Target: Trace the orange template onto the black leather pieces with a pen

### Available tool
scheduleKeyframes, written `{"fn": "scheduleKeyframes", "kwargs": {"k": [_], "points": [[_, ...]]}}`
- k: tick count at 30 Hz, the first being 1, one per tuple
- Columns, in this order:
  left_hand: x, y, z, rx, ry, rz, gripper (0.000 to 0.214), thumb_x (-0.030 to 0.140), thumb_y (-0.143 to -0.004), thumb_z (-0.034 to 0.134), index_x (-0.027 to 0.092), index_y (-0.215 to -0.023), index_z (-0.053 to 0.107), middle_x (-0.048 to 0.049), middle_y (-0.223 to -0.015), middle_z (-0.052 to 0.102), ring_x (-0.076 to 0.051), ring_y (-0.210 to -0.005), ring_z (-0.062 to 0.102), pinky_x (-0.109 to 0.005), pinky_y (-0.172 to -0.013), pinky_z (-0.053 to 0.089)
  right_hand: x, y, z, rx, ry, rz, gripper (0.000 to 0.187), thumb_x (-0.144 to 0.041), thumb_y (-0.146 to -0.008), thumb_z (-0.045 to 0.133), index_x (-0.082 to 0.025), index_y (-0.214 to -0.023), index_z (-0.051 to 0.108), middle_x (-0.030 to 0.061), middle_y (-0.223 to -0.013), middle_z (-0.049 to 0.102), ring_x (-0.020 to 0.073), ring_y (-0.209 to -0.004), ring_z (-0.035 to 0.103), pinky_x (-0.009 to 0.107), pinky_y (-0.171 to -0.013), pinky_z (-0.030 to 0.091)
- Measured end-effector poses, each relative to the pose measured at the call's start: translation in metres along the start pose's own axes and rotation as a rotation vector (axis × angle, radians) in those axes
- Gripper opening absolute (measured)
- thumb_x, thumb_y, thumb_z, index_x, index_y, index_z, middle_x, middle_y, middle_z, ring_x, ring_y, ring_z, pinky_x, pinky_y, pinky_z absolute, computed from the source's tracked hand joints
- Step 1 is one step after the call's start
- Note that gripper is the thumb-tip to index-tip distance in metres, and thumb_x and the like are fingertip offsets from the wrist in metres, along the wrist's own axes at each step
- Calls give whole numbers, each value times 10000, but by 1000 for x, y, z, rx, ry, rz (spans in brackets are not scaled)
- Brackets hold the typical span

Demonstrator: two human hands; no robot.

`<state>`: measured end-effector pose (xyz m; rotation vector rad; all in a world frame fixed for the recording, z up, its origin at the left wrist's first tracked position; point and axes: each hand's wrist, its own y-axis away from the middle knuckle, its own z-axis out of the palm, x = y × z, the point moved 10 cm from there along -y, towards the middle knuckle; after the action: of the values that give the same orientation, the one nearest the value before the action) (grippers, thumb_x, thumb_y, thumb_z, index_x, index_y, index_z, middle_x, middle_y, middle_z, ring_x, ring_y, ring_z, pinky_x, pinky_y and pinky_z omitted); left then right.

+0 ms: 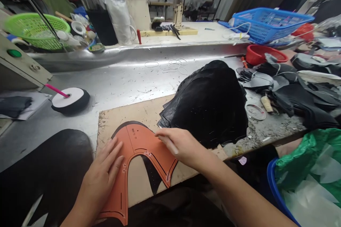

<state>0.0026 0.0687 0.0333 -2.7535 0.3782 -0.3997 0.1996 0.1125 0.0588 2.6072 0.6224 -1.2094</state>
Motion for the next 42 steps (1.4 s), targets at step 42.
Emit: {"fn": "scheduleKeyframes", "kwargs": {"k": [42], "points": [[-16,10,-13,28,186,-174,386,306,-895,442,222,-1263,519,-72,-1321,560,-220,-1223,511,-414,-971,482,42,50,-223,882,-23,292,228,-479,-727,665,-269,-754,582,13,-662,556,121,-513,487,250,-423,340]]}}
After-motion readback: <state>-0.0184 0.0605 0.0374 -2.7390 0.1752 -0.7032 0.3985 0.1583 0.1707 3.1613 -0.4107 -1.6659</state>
